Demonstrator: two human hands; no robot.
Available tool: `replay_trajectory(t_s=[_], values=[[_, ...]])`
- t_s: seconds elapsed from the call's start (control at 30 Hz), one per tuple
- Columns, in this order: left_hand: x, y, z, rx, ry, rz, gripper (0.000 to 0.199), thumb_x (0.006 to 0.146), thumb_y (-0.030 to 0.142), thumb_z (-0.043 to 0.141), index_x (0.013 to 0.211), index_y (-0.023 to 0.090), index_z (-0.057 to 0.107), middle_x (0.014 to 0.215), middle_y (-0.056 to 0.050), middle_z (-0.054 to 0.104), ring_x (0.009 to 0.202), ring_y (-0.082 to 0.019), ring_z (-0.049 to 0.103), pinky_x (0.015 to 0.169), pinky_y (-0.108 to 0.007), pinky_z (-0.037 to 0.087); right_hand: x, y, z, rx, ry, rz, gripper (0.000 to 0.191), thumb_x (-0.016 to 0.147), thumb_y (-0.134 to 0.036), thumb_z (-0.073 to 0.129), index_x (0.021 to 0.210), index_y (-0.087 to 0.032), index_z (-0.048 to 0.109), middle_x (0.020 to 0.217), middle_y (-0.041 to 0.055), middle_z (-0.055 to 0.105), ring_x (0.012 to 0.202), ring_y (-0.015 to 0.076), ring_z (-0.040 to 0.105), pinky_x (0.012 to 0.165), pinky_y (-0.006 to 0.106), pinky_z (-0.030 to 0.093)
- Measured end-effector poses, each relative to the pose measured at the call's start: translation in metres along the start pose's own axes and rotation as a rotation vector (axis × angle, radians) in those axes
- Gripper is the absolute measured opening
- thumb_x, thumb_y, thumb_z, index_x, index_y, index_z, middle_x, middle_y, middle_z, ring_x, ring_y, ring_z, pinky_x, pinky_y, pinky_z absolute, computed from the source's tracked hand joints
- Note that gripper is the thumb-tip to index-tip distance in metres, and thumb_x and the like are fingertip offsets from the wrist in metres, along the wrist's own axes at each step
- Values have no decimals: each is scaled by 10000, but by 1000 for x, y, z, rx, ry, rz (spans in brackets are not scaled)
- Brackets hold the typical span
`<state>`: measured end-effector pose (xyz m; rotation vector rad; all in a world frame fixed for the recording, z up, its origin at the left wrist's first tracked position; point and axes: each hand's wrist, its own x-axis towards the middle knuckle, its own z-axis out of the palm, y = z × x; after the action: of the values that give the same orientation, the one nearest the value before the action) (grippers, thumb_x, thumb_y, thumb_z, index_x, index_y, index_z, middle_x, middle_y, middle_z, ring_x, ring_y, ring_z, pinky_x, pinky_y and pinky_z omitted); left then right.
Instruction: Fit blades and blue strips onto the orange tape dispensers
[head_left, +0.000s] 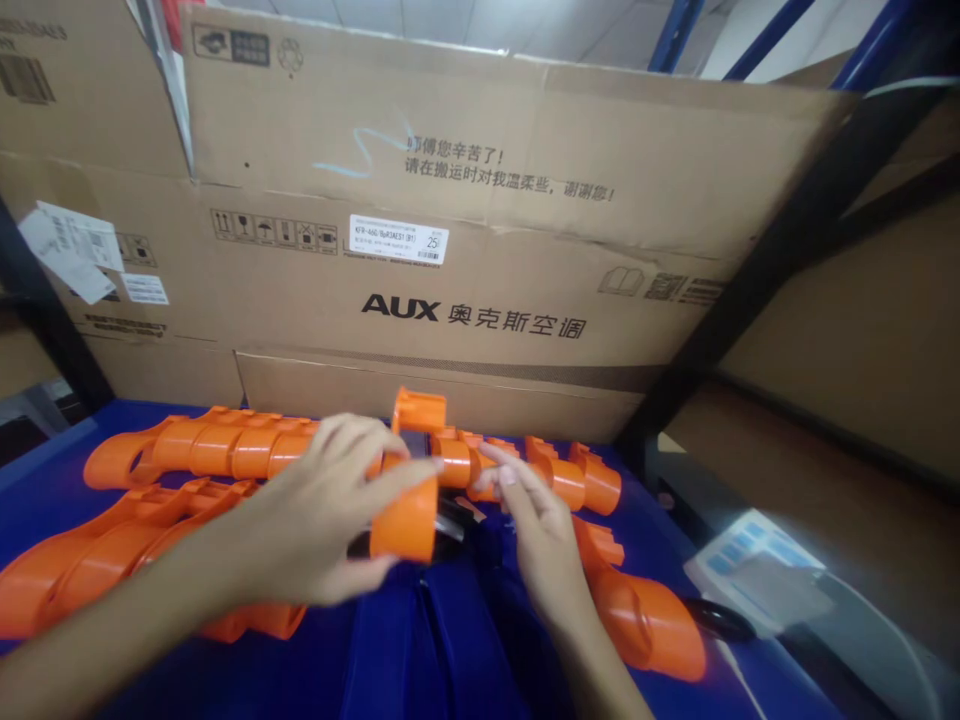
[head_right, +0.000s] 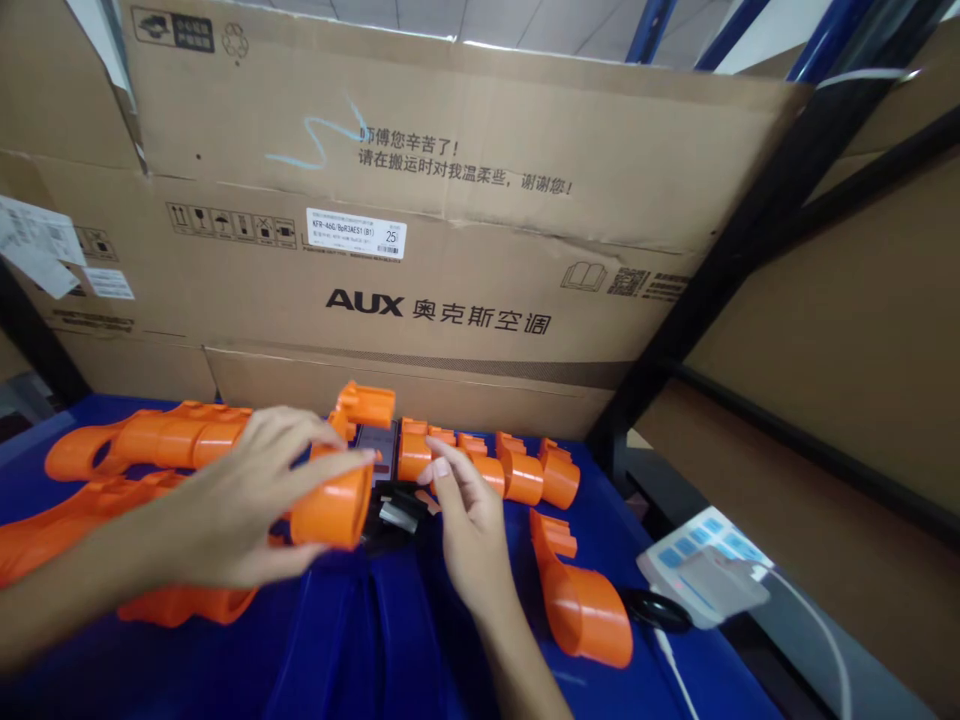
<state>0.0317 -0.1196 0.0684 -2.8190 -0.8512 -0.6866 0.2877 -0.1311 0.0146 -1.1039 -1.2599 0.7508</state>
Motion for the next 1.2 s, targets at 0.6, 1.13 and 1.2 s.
replay_trajectory(t_s=[0.6, 1.13, 1.2], values=[[-1, 63, 75, -1506, 191, -723, 445, 978, 497, 549, 1338, 256, 657, 1284, -121, 691, 1024, -264, 671, 938, -410, 529, -7, 1, 8, 154, -201, 175, 478, 901, -581, 644, 616, -199, 617, 477, -13, 564, 433, 111, 358, 438, 246, 289], [-13, 50, 82, -1789, 532, -776, 435, 837, 585, 683, 901, 157, 726, 640, -59, 670, 529, -140, 560, 515, -221, 368, 18, 16, -44, -832, -557, -314, 60, 872, -243, 732, 835, -281, 760, 990, 67, 612, 966, 279, 538, 861, 448, 447], [-11, 53, 83, -1800, 514, -789, 423, 827, 577, 702, 857, 156, 716, 637, -50, 659, 529, -133, 558, 517, -215, 377, 16, 17, -40, -835, -580, -306, 82, 869, -211, 728, 837, -281, 757, 990, 58, 596, 967, 267, 536, 864, 434, 439]])
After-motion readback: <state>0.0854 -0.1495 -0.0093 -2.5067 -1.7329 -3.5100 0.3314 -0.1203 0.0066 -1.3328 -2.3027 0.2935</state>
